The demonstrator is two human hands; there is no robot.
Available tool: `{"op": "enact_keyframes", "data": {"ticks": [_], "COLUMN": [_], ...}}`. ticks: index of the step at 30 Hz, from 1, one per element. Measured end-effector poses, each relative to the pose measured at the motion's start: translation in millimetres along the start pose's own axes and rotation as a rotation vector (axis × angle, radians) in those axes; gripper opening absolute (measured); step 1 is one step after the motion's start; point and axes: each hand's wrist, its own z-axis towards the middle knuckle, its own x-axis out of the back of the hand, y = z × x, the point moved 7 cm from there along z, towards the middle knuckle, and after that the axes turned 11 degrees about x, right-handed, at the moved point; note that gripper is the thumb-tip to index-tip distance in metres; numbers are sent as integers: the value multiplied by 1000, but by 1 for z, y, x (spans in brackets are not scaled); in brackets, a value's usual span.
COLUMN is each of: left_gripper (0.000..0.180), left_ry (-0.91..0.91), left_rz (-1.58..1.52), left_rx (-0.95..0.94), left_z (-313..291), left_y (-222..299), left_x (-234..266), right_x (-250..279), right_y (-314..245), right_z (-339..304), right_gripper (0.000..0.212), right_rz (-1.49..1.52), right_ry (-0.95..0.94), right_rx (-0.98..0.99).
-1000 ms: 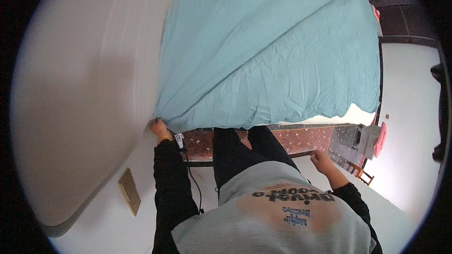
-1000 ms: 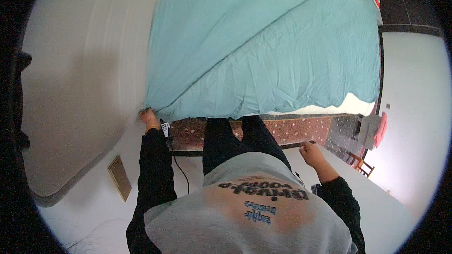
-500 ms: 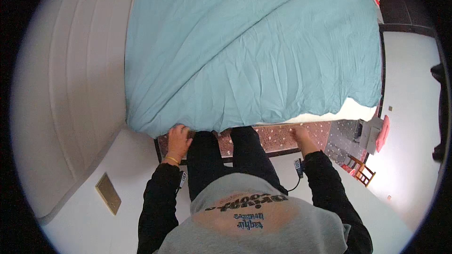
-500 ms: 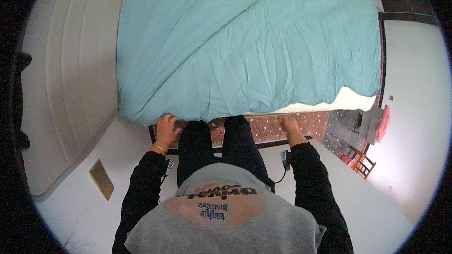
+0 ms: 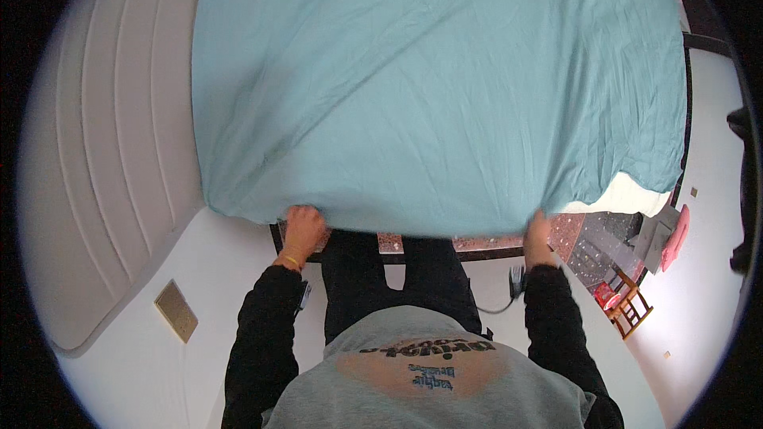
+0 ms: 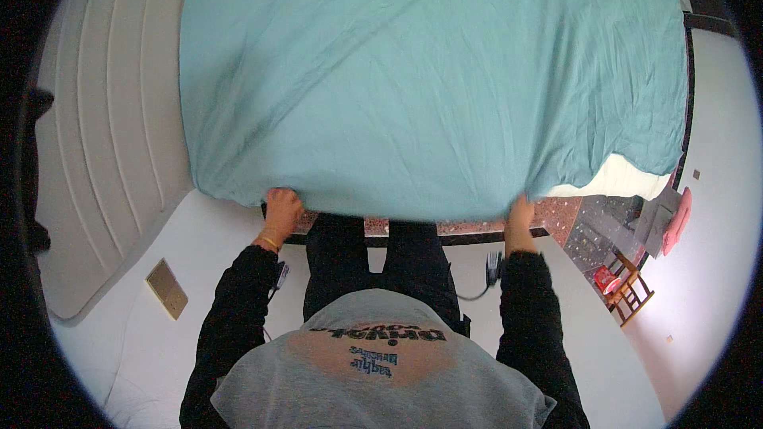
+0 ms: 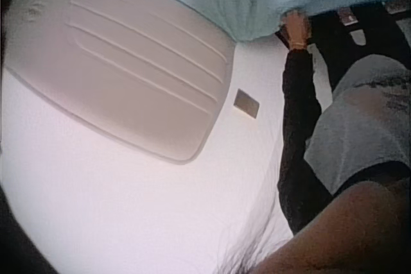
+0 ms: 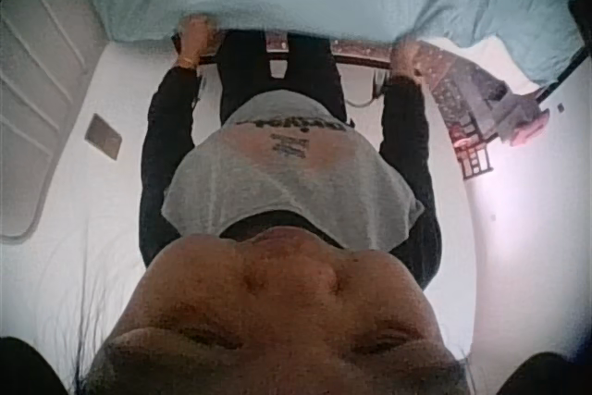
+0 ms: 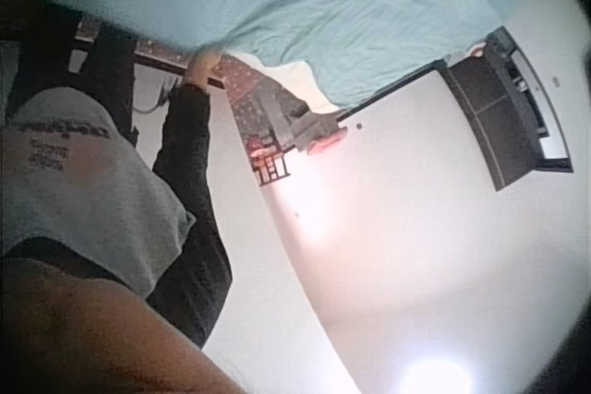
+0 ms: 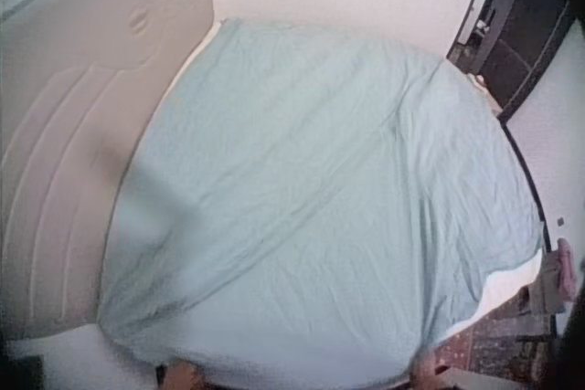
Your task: The person spreads a light blue sheet over a mattress, tucks and smooths it around the edges, and then places a folded pink blanket at the foot of the bed.
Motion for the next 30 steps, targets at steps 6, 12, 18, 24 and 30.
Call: {"op": "enact_keyframes", "data": {"ticks": [6, 12, 18, 24, 30], "left_gripper": [15, 19, 20, 23, 34], "left_ry": [-166, -362, 259, 631, 462], "left_rz": [34, -72, -603, -685, -925], "left_rx": [-21, 300, 979, 1343, 1184], "left_z": [-39, -14, -53, -90, -62], "left_y": [46, -3, -125, -236, -273], "left_x": [-62, -103, -53, -47, -71], "right_x": [96, 43, 12, -100, -262], "right_y": [121, 114, -30, -189, -322], "right_z": [-35, 1, 17, -29, -136], "right_gripper": [44, 30, 35, 29, 21], "right_rz": [-283, -356, -638, -424, -392], "right_ry": [40, -285, 53, -146, -528], "right_rx": [-320, -447, 508, 1064, 1278]}}
